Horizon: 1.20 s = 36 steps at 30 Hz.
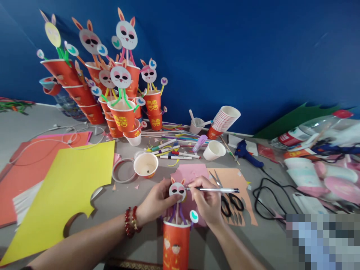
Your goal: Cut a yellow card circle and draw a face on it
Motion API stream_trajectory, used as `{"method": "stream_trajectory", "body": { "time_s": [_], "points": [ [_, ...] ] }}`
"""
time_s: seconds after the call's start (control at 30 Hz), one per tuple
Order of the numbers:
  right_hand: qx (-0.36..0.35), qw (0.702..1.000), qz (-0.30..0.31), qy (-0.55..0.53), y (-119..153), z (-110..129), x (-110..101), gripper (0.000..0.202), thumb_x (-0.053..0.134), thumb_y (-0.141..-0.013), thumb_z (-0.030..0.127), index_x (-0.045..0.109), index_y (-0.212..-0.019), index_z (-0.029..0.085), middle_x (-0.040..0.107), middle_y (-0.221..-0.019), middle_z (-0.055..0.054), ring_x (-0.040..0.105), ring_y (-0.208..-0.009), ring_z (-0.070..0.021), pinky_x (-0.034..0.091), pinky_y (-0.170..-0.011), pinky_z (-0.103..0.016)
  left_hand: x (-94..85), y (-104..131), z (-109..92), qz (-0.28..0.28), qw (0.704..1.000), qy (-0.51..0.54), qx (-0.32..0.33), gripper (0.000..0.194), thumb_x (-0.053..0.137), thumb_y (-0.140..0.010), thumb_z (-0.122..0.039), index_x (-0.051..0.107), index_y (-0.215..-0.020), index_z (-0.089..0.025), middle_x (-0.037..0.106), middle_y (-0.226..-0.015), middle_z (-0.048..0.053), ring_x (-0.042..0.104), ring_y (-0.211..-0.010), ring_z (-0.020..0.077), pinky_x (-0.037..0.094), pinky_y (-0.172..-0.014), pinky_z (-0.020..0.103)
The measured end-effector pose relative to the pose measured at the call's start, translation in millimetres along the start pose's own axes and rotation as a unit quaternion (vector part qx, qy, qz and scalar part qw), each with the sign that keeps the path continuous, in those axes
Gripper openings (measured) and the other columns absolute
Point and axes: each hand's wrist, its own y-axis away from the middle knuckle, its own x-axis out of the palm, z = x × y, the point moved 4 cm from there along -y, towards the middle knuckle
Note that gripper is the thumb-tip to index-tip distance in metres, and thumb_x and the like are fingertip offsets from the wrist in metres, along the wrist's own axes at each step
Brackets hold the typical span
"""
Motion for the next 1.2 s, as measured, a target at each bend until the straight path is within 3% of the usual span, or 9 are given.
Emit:
{"method": "stream_trajectory", "body": {
  "time_s": [0.17, 0.43, 0.77, 1.0, 1.2],
  "points": [
    [-0.022, 0.998, 0.055, 0.023, 0.2, -0.3, 5.3, 0.015, 0.052, -0.086, 0.014, 0.060, -0.075, 0.022, 0.060, -0.064, 0.002, 0.058, -0.062, -0.0160, 0.044, -0.060, -0.027, 1.6, -0.2, 1.0, 0.015, 0.999, 0.028, 0.000, 0.035, 0.073, -0.083, -0.042, 0.060, -0.102, -0.017, 0.066, -0.095, 0.005, 0.061, -0.087, 0.0199, 0.048, -0.080, 0.031],
    [-0.033, 0.997, 0.064, 0.029, -1.0, -0.3, 6.5, 0.014, 0.053, -0.086, 0.015, 0.063, -0.078, 0.022, 0.067, -0.078, -0.002, 0.065, -0.078, -0.0201, 0.048, -0.073, -0.031, 1.0, -1.0, -2.4, 0.007, 1.000, 0.015, 0.010, 0.035, 0.074, -0.082, -0.043, 0.062, -0.102, -0.016, 0.066, -0.094, 0.006, 0.061, -0.086, 0.0201, 0.048, -0.080, 0.031],
    [-0.025, 0.996, 0.079, 0.035, -0.3, -4.4, 7.0, 0.013, 0.053, -0.088, 0.015, 0.062, -0.081, 0.022, 0.067, -0.079, -0.002, 0.065, -0.079, -0.0205, 0.048, -0.073, -0.032, -0.2, -0.9, -1.3, 0.009, 1.000, -0.003, 0.011, 0.037, 0.073, -0.083, -0.045, 0.063, -0.105, -0.017, 0.067, -0.098, 0.006, 0.062, -0.091, 0.0216, 0.048, -0.082, 0.030],
    [-0.029, 0.997, 0.065, 0.032, -0.5, -3.7, 5.4, 0.013, 0.053, -0.086, 0.015, 0.062, -0.079, 0.022, 0.066, -0.075, -0.001, 0.063, -0.071, -0.0189, 0.046, -0.067, -0.029, 1.0, -0.9, -1.1, 0.012, 1.000, 0.019, 0.006, 0.037, 0.074, -0.082, -0.045, 0.062, -0.104, -0.018, 0.068, -0.098, 0.006, 0.062, -0.090, 0.0217, 0.048, -0.081, 0.031],
    [-0.005, 0.999, 0.052, 0.008, 1.0, -8.1, 4.4, 0.014, 0.052, -0.087, 0.014, 0.060, -0.078, 0.022, 0.066, -0.077, -0.002, 0.063, -0.075, -0.0196, 0.047, -0.071, -0.030, 0.8, -1.0, -0.5, 0.012, 1.000, 0.016, 0.006, 0.035, 0.073, -0.083, -0.042, 0.061, -0.104, -0.016, 0.066, -0.097, 0.006, 0.061, -0.088, 0.0208, 0.048, -0.081, 0.032]
  ]
}}
